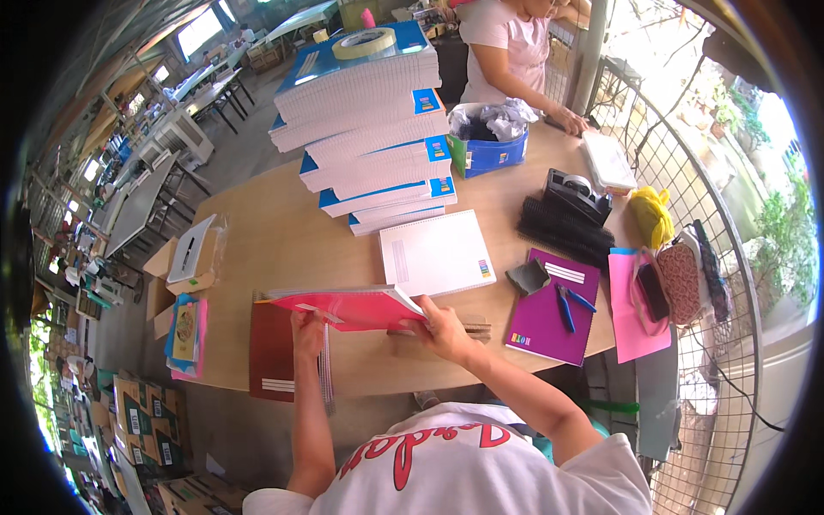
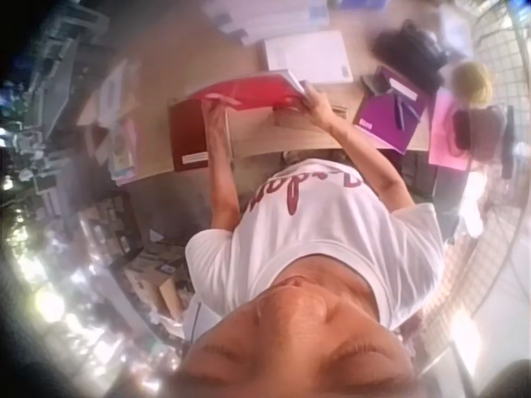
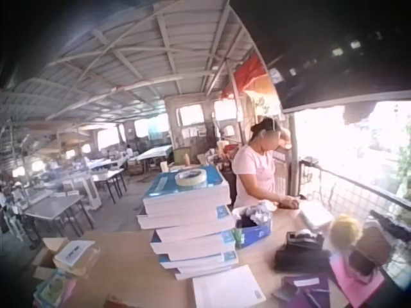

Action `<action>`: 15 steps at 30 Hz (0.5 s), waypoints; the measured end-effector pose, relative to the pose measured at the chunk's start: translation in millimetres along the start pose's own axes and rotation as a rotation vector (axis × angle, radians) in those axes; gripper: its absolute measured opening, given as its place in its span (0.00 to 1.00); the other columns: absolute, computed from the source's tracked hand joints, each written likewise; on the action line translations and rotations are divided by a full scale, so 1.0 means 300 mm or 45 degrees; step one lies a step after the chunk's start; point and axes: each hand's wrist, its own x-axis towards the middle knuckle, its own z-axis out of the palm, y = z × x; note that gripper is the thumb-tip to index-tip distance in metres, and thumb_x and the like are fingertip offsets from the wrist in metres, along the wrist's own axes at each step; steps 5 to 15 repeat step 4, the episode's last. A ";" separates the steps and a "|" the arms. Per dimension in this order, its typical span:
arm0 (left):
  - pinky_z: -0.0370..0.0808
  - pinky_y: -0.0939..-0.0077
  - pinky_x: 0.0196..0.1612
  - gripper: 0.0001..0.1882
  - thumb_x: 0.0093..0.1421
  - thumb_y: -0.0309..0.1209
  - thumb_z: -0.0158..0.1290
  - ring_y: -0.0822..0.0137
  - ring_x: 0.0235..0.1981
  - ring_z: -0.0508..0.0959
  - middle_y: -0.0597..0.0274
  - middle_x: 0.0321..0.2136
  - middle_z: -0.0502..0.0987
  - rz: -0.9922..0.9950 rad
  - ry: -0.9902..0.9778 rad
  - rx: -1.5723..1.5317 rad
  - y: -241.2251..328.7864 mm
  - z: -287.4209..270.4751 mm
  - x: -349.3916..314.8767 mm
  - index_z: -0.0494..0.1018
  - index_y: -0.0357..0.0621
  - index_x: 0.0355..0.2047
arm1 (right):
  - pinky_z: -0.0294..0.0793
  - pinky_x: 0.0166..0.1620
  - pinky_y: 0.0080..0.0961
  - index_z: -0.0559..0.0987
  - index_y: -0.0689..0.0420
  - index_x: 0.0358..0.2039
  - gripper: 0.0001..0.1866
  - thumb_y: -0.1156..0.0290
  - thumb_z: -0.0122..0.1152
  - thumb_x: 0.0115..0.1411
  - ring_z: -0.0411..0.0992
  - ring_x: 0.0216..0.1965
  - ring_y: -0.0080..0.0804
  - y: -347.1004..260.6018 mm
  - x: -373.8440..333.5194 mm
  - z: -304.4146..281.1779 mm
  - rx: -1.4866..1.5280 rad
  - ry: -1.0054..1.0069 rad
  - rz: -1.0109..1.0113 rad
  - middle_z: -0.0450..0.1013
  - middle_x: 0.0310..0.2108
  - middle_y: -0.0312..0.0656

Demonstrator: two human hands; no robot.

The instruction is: The person places a plastic spine onto the edge of several notebooks, using a sponge to apply liquid along the spine, and then stacks the notebooks on the table.

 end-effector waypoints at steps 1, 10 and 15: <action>0.73 0.76 0.47 0.12 0.61 0.17 0.58 0.75 0.40 0.76 0.69 0.38 0.78 -0.002 0.008 -0.003 -0.017 -0.005 -0.006 0.74 0.44 0.44 | 0.78 0.31 0.37 0.71 0.58 0.47 0.18 0.74 0.67 0.59 0.79 0.31 0.54 0.022 -0.007 0.006 -0.035 -0.003 0.019 0.79 0.31 0.53; 0.75 0.76 0.47 0.18 0.61 0.14 0.54 0.74 0.42 0.77 0.68 0.41 0.78 0.092 -0.131 -0.133 -0.077 -0.090 -0.041 0.73 0.46 0.49 | 0.77 0.30 0.35 0.73 0.57 0.47 0.17 0.75 0.67 0.58 0.78 0.26 0.46 0.049 -0.048 -0.016 -0.141 0.003 0.090 0.79 0.28 0.51; 0.75 0.76 0.47 0.18 0.61 0.14 0.54 0.74 0.42 0.77 0.68 0.41 0.78 0.092 -0.131 -0.133 -0.077 -0.090 -0.041 0.73 0.46 0.49 | 0.77 0.30 0.35 0.73 0.57 0.47 0.17 0.75 0.67 0.58 0.78 0.26 0.46 0.049 -0.048 -0.016 -0.141 0.003 0.090 0.79 0.28 0.51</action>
